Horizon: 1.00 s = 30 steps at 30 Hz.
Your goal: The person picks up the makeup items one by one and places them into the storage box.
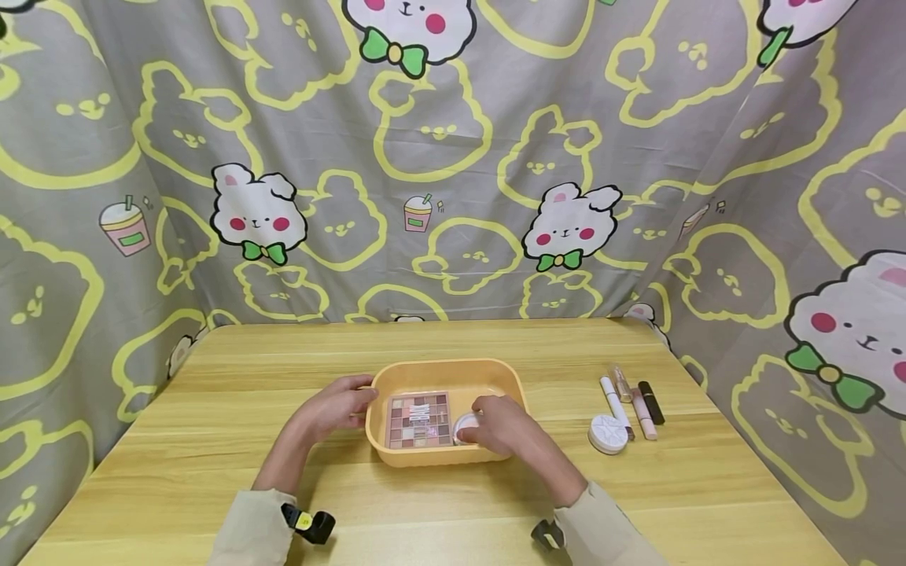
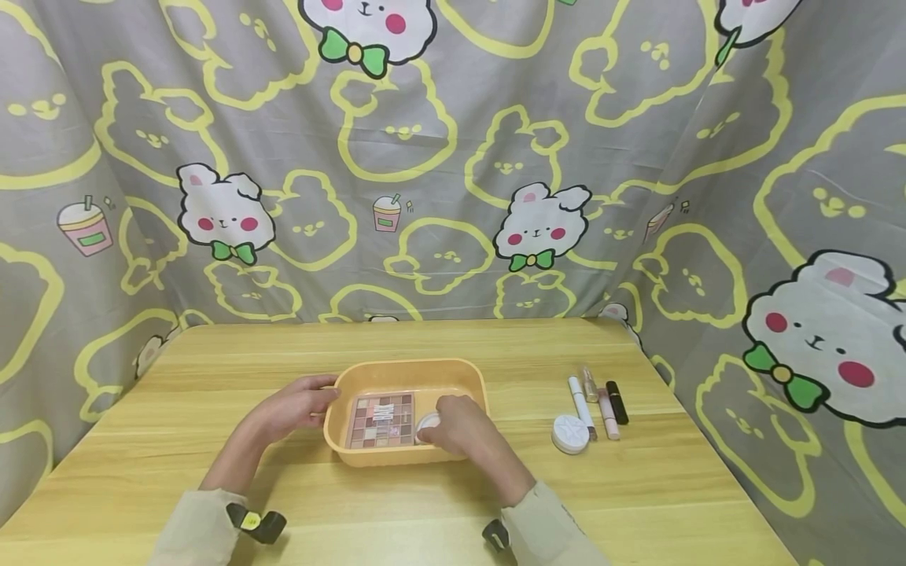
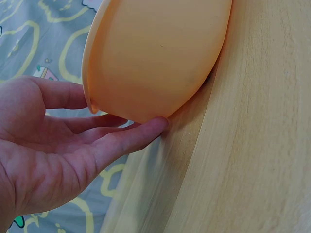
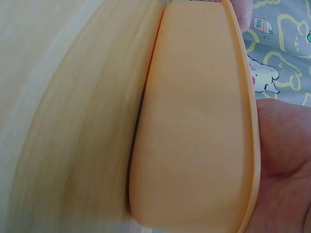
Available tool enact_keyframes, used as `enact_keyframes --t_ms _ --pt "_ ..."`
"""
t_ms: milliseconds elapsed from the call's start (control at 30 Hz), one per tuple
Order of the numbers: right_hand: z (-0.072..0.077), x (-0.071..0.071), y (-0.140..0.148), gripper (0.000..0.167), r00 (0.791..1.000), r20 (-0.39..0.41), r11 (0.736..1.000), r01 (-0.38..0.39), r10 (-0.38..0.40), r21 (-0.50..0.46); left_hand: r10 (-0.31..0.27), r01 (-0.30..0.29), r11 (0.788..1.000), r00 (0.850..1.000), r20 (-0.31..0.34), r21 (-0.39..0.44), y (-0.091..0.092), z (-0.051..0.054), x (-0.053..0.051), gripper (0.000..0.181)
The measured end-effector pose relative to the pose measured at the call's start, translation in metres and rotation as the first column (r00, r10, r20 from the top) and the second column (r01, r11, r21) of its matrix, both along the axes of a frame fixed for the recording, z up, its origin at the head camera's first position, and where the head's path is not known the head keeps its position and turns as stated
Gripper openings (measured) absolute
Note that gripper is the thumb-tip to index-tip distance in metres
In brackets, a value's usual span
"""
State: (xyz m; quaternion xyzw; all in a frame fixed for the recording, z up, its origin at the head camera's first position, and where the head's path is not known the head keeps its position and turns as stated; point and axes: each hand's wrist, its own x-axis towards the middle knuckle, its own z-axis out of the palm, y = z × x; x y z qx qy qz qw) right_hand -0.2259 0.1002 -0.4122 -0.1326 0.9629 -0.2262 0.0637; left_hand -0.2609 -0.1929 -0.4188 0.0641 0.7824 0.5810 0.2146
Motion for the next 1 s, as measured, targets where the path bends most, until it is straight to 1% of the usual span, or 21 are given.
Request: enact_keyframes --t_ms 300,500,700,833,1000 --pt "0.000 0.001 0.001 0.054 1.000 0.003 1.000 0.001 -0.001 0.000 0.014 -0.014 1.000 1.000 0.003 -0.005 0.001 -0.001 -0.001 0.052" --pt "-0.001 0.000 0.001 0.064 1.000 0.014 1.000 0.014 -0.013 -0.014 0.012 -0.012 1.000 1.000 0.003 -0.001 0.001 -0.001 0.000 0.052" --pt "0.002 0.000 0.002 0.074 0.998 0.035 0.994 0.050 -0.046 -0.102 0.008 -0.008 1.000 1.000 0.004 0.007 0.000 0.000 0.000 0.053" --pt "0.007 0.000 0.004 0.071 0.996 0.019 0.984 0.085 -0.083 -0.160 0.007 -0.007 1.000 1.000 0.006 0.009 0.000 0.000 0.001 0.053" --pt "0.014 -0.002 0.009 0.060 0.993 -0.035 0.971 0.104 -0.114 -0.213 0.009 -0.009 1.000 1.000 0.005 0.000 0.000 0.000 0.001 0.054"
